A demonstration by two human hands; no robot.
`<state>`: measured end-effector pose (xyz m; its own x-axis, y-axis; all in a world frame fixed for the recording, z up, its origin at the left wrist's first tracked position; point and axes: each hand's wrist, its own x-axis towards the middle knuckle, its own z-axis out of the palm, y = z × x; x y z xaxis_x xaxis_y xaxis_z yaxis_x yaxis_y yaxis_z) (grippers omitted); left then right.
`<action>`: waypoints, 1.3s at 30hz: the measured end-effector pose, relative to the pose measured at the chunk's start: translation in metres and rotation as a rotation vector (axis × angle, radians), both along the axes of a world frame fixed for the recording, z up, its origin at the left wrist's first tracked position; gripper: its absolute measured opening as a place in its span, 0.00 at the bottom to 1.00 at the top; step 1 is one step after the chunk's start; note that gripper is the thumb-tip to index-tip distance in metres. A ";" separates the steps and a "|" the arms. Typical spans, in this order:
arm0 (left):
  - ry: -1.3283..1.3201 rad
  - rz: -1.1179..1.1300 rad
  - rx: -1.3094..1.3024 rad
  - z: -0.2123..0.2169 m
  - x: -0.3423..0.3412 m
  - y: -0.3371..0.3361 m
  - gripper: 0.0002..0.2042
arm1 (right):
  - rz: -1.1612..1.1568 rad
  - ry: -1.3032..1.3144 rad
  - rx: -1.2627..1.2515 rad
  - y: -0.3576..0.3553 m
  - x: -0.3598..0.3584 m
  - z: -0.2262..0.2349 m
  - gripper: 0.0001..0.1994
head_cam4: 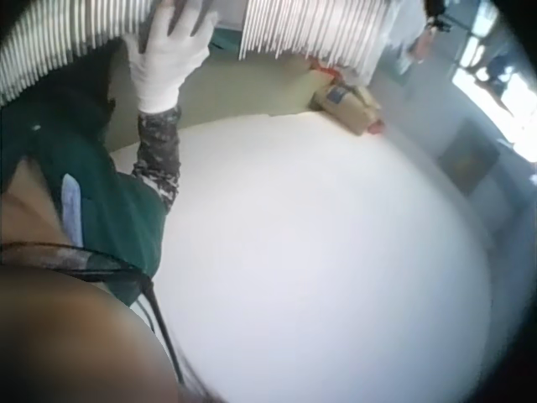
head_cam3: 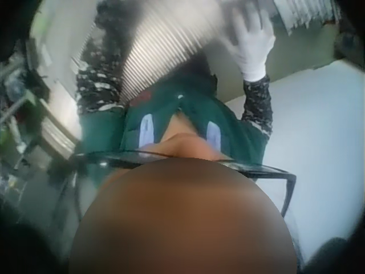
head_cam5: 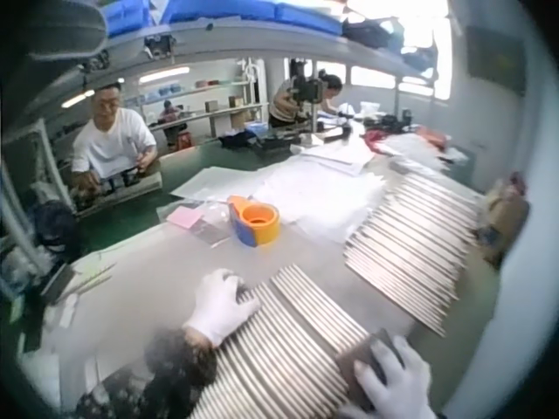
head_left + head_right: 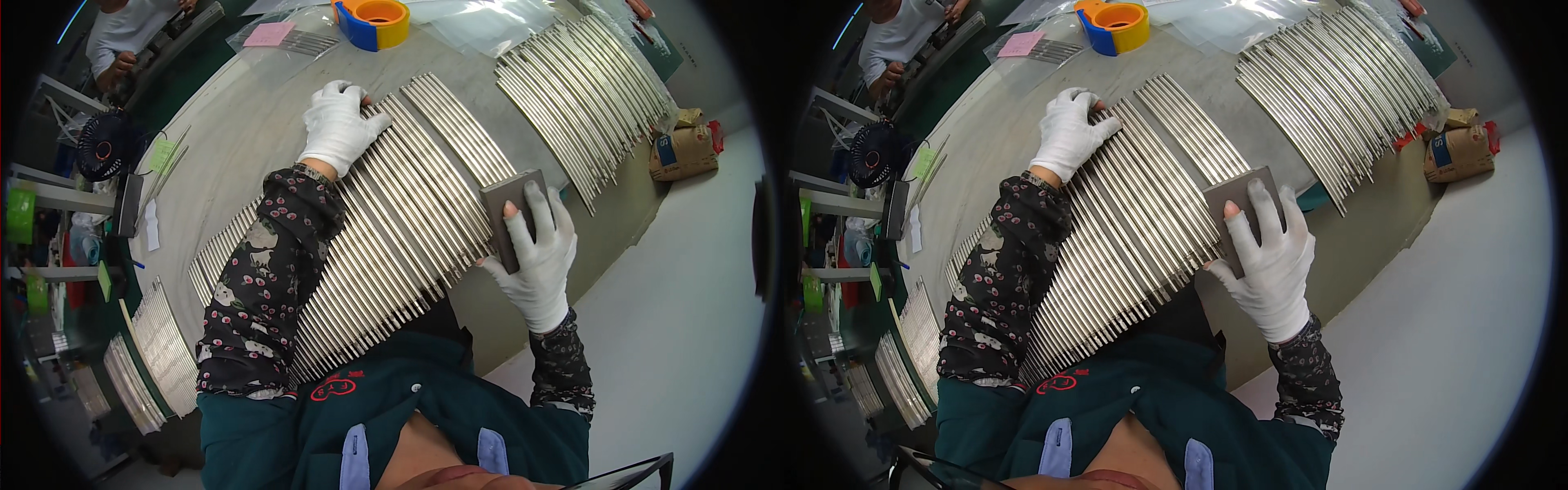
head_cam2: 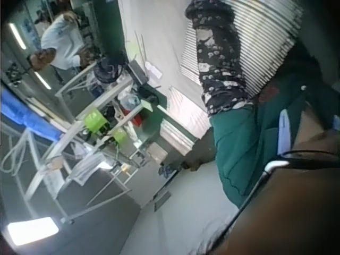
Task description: Sanding a stack of thin metal strips on a workbench using a manual sanding block.
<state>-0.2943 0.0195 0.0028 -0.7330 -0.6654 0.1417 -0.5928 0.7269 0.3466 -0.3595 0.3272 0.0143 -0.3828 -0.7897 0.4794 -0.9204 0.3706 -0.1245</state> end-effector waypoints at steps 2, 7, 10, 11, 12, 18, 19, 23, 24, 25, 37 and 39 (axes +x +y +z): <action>-0.006 0.011 0.007 0.001 0.000 0.000 0.21 | 0.054 -0.013 0.056 0.001 -0.003 0.004 0.48; 0.008 0.016 0.007 -0.003 -0.001 0.000 0.20 | 0.024 -0.006 0.124 -0.002 -0.003 0.002 0.46; 0.033 0.035 0.016 -0.005 0.000 -0.002 0.20 | 0.033 0.007 0.117 -0.004 -0.003 0.001 0.45; 0.033 0.034 0.017 -0.005 -0.001 -0.002 0.20 | 0.036 0.007 0.108 -0.004 -0.003 0.000 0.45; 0.042 0.037 0.021 -0.006 -0.002 -0.002 0.19 | 0.035 0.007 0.109 -0.004 -0.003 0.000 0.45; 0.095 0.078 0.175 0.000 -0.005 -0.005 0.18 | 0.031 0.010 0.086 -0.004 -0.002 -0.001 0.45; 0.170 0.093 0.204 -0.001 -0.004 -0.005 0.18 | 0.031 0.009 0.089 -0.004 -0.002 0.000 0.45; 0.245 0.085 0.331 0.008 -0.004 0.005 0.20 | 0.017 0.015 0.105 -0.004 -0.004 -0.002 0.45; 0.442 0.099 0.572 0.007 -0.004 0.008 0.20 | 0.018 0.016 0.104 -0.004 -0.004 -0.002 0.45; 0.641 0.112 0.813 0.007 -0.004 0.012 0.20 | 0.020 0.008 0.099 -0.004 -0.005 -0.002 0.44; 0.710 -0.025 1.099 0.028 -0.002 0.039 0.07 | 0.180 -0.206 -0.091 -0.026 0.014 0.026 0.31; 0.727 0.001 1.112 0.027 0.000 0.038 0.07 | 0.249 -0.175 0.042 -0.042 0.030 0.033 0.27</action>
<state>-0.2946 0.0573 0.0302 -0.7219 -0.6819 -0.1182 -0.0211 -0.1490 0.9886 -0.3294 0.2850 0.0469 -0.2486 -0.8875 0.3879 -0.9495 0.1442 -0.2786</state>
